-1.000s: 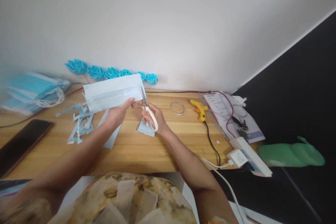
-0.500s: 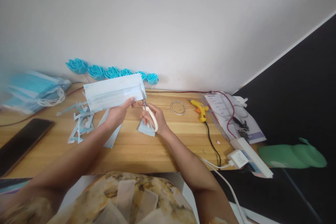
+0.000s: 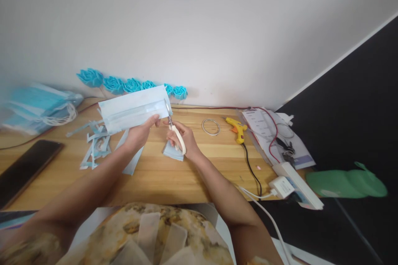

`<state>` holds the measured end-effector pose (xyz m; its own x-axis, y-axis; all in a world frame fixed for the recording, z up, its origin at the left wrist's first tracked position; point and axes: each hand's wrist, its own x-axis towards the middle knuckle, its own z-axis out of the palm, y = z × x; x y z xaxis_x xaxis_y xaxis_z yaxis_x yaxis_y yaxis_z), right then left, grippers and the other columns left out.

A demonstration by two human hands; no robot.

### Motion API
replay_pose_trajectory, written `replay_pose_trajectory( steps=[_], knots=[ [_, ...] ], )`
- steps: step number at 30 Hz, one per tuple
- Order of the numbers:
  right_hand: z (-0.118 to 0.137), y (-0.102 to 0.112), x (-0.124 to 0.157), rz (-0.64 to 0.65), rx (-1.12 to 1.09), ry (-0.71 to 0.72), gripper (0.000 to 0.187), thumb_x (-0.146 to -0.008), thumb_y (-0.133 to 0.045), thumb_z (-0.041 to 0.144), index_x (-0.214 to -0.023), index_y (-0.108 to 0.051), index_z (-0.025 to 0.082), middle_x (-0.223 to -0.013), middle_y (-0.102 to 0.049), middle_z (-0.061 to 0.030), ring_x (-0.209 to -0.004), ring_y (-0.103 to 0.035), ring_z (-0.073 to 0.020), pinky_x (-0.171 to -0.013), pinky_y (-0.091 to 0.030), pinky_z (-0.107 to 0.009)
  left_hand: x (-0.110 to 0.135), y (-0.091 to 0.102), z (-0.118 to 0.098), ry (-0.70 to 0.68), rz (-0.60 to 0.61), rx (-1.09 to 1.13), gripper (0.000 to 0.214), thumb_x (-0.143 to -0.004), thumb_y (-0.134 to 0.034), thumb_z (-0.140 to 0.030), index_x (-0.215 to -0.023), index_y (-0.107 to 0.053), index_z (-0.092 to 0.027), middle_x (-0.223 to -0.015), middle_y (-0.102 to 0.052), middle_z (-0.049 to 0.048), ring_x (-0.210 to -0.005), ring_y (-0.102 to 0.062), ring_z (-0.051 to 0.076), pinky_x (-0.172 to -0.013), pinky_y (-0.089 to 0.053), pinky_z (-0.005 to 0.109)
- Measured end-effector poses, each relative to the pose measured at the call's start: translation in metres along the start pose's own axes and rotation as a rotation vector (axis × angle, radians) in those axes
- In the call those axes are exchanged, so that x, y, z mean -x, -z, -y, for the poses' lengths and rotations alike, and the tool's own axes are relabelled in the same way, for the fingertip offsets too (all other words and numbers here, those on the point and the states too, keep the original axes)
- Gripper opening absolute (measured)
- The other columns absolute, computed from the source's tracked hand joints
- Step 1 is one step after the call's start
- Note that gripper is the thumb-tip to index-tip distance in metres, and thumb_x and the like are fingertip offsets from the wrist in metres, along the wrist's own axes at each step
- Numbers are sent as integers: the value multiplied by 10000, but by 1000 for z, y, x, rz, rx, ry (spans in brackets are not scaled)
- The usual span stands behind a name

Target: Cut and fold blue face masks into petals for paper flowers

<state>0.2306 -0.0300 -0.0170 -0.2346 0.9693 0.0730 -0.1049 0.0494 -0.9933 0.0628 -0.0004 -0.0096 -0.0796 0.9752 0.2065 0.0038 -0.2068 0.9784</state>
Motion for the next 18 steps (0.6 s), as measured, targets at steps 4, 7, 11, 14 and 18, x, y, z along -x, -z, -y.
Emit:
replay_pose_trajectory(
  steps=[4, 7, 11, 14, 18],
  knots=[
    [3, 3, 0, 54, 33, 36, 674, -769, -686, 685, -1219, -633, 186, -731, -580, 21, -541, -510, -88, -493, -395, -231, 0, -1, 2, -9, 12, 1, 377, -803, -677, -487, -562, -542, -229, -710, -629, 1, -778, -605, 194, -857, -487, 294],
    [5, 4, 0, 65, 31, 35, 678, -756, -679, 717, -1180, -624, 191, -753, -583, 13, -568, -518, -96, -518, -404, -241, 1, -2, 1, -22, 33, -1, 373, -802, -682, -467, -552, -543, -228, -695, -626, 6, -759, -600, 194, -836, -490, 301],
    [6, 5, 0, 57, 16, 38, 608, -744, -683, 730, -1023, -602, 197, -759, -576, 9, -584, -522, -106, -523, -413, -250, 3, -3, -2, -46, 63, 36, 364, -804, -704, -438, -550, -548, -229, -677, -615, 9, -727, -588, 192, -804, -490, 308],
    [8, 4, -1, 56, 20, 42, 588, -735, -687, 736, -951, -574, 201, -735, -556, 16, -589, -519, -110, -524, -415, -252, 3, -4, -2, -31, 77, 38, 363, -791, -708, -457, -559, -550, -227, -685, -622, 15, -730, -591, 196, -807, -490, 312],
    [11, 3, 0, 49, 19, 50, 585, -732, -684, 742, -924, -572, 201, -759, -566, 8, -592, -520, -107, -521, -417, -253, 4, -5, -4, 10, 85, 29, 353, -775, -704, -461, -558, -549, -231, -691, -624, 24, -734, -587, 198, -804, -492, 309]
  ],
)
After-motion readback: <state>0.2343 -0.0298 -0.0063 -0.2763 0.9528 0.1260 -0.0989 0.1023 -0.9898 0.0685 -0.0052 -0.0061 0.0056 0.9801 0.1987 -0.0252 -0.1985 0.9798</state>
